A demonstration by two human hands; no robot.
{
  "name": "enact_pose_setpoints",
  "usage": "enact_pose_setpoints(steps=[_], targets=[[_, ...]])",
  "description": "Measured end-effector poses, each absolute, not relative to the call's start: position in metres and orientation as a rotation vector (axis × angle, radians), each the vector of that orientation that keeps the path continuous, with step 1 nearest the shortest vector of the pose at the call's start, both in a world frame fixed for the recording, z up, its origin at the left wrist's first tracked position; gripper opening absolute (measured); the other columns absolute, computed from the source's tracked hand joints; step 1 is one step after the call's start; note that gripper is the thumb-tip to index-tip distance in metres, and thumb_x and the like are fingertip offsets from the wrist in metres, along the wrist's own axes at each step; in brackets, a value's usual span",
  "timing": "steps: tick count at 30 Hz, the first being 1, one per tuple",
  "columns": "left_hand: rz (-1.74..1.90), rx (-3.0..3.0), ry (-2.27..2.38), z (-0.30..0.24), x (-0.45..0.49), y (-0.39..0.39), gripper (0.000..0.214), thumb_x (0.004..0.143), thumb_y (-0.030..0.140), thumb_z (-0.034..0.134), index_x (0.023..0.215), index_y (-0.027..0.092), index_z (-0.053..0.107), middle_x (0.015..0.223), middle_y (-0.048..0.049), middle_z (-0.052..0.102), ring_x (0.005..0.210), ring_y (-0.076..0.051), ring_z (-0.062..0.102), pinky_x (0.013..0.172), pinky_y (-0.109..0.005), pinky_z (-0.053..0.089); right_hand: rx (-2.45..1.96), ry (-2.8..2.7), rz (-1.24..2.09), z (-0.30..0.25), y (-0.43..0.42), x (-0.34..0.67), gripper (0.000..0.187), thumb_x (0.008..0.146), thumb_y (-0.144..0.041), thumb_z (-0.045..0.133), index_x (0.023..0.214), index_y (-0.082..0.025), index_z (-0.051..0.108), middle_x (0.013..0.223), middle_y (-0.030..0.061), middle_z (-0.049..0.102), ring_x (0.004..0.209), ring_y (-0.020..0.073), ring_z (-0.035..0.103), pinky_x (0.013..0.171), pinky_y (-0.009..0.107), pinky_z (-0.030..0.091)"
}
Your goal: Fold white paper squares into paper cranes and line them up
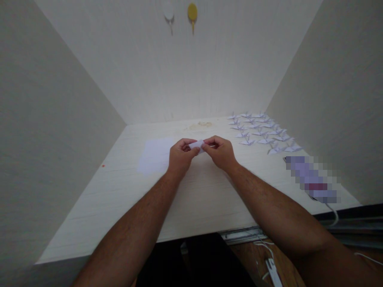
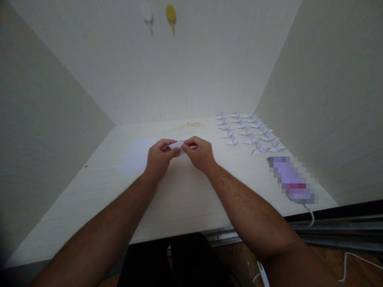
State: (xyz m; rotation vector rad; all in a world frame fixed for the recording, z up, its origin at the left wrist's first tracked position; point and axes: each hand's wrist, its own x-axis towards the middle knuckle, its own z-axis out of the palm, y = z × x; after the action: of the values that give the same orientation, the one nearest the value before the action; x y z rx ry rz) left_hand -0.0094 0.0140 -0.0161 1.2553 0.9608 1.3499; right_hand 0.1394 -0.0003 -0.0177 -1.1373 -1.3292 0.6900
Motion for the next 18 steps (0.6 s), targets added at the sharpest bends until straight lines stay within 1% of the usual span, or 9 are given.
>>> enact_pose_setpoints(steps=[4,7,15,18], targets=[[1.367,1.288,0.970,-0.0173,-0.0088,0.0142,0.029,0.059,0.021,0.082,0.084,0.015,0.068,0.073,-0.0003,0.070,0.065,-0.011,0.062,0.066,-0.026,0.051,-1.143,-1.301,0.678,-0.0173,-0.0004,0.1383,0.012,0.072,-0.030,0.073,0.074,-0.019,0.067,0.071,0.0007,0.071,0.064,0.0141,0.065,0.065,0.030,0.055],[1.373,1.309,0.980,-0.0187,-0.0085,0.0150,0.028,0.059,0.021,0.081,0.084,0.016,0.068,0.070,0.0006,0.068,0.062,-0.011,0.060,0.063,-0.025,0.049,-1.136,-1.283,0.668,-0.0178,-0.0004,0.1370,0.012,0.072,-0.029,0.073,0.076,-0.020,0.067,0.072,0.0005,0.071,0.065,0.0140,0.065,0.066,0.030,0.055],[1.367,1.330,1.000,-0.0155,-0.0079,0.0115,0.025,0.061,0.022,0.080,0.083,0.017,0.068,0.070,0.0004,0.067,0.062,-0.011,0.059,0.062,-0.026,0.048,-1.151,-1.297,0.606,-0.0194,-0.0015,0.1359,0.012,0.073,-0.030,0.071,0.079,-0.021,0.066,0.073,0.0000,0.071,0.067,0.0141,0.066,0.067,0.029,0.056],[1.372,1.349,1.048,-0.0142,-0.0077,0.0099,0.023,0.063,0.024,0.080,0.081,0.017,0.069,0.061,0.0034,0.061,0.055,-0.009,0.052,0.054,-0.023,0.042,-1.165,-1.321,0.593,-0.0179,-0.0029,0.1357,0.012,0.074,-0.030,0.071,0.079,-0.021,0.066,0.073,-0.0002,0.071,0.066,0.0139,0.066,0.067,0.029,0.055]])
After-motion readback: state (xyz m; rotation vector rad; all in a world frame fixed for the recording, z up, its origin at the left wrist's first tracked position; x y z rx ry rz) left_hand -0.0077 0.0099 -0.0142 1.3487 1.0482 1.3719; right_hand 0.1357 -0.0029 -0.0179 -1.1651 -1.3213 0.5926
